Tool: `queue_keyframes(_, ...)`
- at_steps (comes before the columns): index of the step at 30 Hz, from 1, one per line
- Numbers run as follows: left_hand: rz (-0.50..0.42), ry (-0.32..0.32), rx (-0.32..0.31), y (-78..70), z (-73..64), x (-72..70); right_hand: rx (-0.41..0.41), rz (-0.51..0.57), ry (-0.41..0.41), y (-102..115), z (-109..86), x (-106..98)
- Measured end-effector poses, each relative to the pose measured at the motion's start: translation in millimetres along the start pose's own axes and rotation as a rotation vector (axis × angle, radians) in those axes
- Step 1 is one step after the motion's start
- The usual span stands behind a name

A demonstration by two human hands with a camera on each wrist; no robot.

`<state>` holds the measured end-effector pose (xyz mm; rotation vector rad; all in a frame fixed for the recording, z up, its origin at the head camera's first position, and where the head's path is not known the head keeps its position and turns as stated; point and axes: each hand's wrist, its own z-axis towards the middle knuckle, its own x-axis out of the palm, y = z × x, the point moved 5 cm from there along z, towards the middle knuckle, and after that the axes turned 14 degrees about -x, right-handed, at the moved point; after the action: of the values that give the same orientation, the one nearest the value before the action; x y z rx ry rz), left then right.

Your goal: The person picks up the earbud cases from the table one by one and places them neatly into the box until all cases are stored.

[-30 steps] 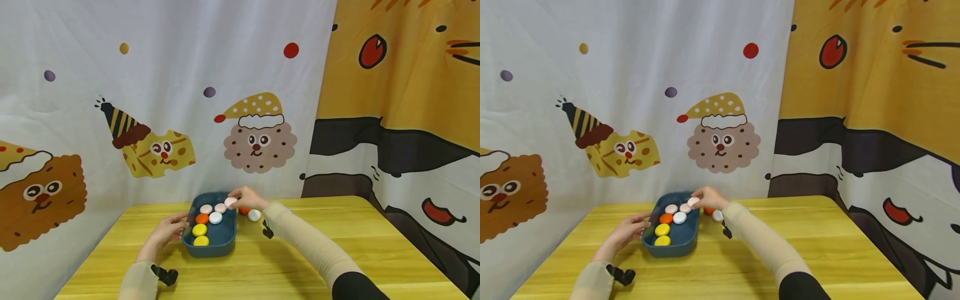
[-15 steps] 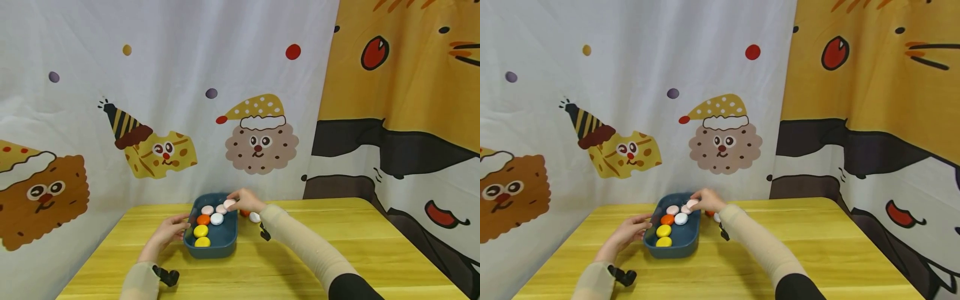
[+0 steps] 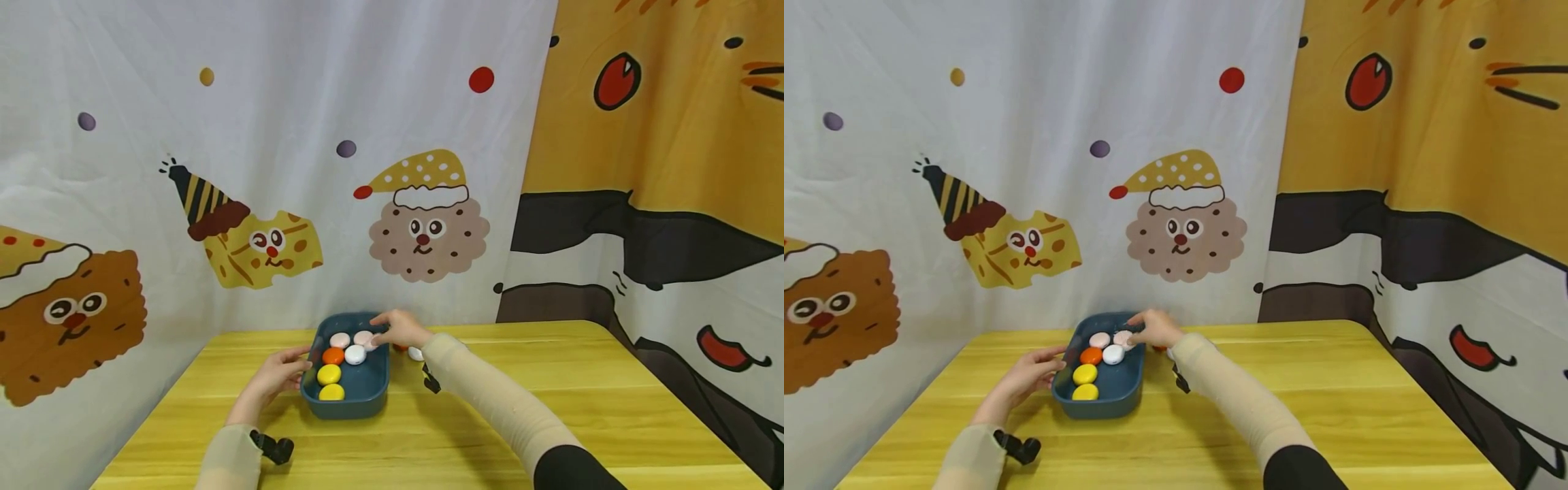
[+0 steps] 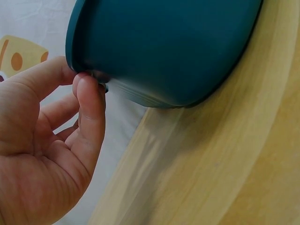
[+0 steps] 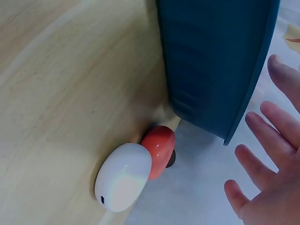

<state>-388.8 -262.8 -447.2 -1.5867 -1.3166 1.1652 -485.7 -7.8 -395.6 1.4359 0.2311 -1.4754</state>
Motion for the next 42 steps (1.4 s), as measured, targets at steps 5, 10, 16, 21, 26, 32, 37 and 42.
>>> queue_keyframes(5, 0.006, 0.01, 0.007, -1.6, 0.7, 1.9, -0.019, 0.033, -0.014, 0.6, -5.0, -5.4)
queue_keyframes(10, 0.013, 0.012, 0.008, -3.2, -1.5, 2.7, -0.034, 0.108, -0.053, -2.8, -12.6, -11.4)
queue_keyframes(16, 0.026, 0.019, 0.004, -1.8, -5.8, 2.8, -0.005, 0.183, -0.109, -10.7, -26.1, -14.9)
queue_keyframes(21, 0.026, 0.009, 0.009, -0.3, -6.4, 0.3, 0.05, 0.265, -0.165, -24.2, -37.8, -13.0)
queue_keyframes(26, 0.027, 0.007, 0.007, -0.9, -6.6, -0.9, 0.119, 0.39, -0.21, -37.1, -55.2, -9.7)
queue_keyframes(32, 0.028, 0.006, 0.007, -1.1, -7.3, 0.4, 0.175, 0.479, -0.26, -50.7, -75.2, -3.7)
queue_keyframes(37, 0.023, 0.0, 0.002, -0.9, -7.4, 2.5, 0.209, 0.521, -0.286, -58.2, -86.3, 3.6)
queue_keyframes(42, 0.019, 0.003, 0.013, -1.5, -6.8, 3.3, 0.25, 0.563, -0.339, -64.1, -91.9, 8.9)
